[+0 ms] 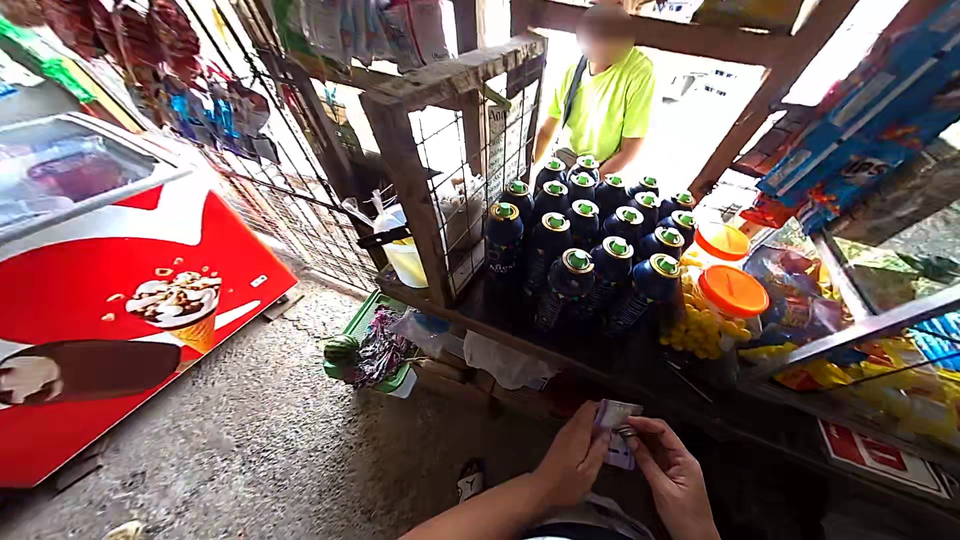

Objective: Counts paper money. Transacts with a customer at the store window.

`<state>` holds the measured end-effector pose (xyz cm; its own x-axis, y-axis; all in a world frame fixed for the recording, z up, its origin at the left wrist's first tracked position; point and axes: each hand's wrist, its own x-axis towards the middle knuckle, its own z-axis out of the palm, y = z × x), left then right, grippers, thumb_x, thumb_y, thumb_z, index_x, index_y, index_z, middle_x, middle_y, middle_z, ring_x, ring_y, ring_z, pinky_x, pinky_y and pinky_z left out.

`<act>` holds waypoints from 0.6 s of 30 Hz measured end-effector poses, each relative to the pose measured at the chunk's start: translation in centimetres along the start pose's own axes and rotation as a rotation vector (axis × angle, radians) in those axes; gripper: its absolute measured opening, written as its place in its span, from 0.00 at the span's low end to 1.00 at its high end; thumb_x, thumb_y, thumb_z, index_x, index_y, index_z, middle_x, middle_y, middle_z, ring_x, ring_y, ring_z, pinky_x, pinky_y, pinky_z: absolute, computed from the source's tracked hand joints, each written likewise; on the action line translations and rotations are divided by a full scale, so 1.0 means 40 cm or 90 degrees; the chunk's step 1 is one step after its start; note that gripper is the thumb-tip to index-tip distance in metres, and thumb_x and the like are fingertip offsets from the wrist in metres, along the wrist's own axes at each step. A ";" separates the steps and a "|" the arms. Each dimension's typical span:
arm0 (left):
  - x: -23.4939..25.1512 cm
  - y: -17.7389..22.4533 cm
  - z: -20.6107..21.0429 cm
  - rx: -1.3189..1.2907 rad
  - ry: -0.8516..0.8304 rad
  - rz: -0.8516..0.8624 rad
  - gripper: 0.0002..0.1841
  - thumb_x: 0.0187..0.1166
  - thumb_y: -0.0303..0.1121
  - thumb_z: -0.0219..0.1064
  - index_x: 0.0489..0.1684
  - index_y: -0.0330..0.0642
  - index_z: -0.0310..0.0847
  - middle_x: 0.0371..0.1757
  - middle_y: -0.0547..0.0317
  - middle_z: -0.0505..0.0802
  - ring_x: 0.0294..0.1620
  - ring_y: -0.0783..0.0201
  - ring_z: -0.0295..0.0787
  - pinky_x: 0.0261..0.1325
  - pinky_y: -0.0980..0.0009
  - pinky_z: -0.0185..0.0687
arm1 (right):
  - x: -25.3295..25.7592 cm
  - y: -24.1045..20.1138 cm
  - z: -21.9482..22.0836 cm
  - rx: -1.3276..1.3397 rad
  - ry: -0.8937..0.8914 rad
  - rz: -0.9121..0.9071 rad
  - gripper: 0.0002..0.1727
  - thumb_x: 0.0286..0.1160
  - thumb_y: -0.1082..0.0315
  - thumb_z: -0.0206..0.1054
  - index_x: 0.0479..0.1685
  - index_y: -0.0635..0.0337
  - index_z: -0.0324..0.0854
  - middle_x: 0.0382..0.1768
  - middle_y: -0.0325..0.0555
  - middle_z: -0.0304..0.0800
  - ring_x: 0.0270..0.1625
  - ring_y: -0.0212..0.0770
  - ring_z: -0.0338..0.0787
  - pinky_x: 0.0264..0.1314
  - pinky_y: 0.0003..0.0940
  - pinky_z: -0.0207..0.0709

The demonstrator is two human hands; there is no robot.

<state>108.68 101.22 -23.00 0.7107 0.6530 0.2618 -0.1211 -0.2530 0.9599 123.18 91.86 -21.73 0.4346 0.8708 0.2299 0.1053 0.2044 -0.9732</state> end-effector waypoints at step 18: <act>-0.036 -0.072 -0.293 0.033 -0.145 -0.091 0.23 0.93 0.41 0.47 0.63 0.31 0.82 0.61 0.41 0.86 0.51 0.60 0.87 0.56 0.62 0.85 | 0.356 -0.234 0.016 -0.126 0.137 -0.217 0.14 0.79 0.68 0.66 0.61 0.55 0.79 0.54 0.25 0.88 0.58 0.23 0.87 0.65 0.26 0.84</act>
<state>99.89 109.38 -24.95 0.8561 0.5090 0.0895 0.0227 -0.2101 0.9774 127.80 102.65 -9.36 0.5192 0.6516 0.5531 0.4347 0.3558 -0.8273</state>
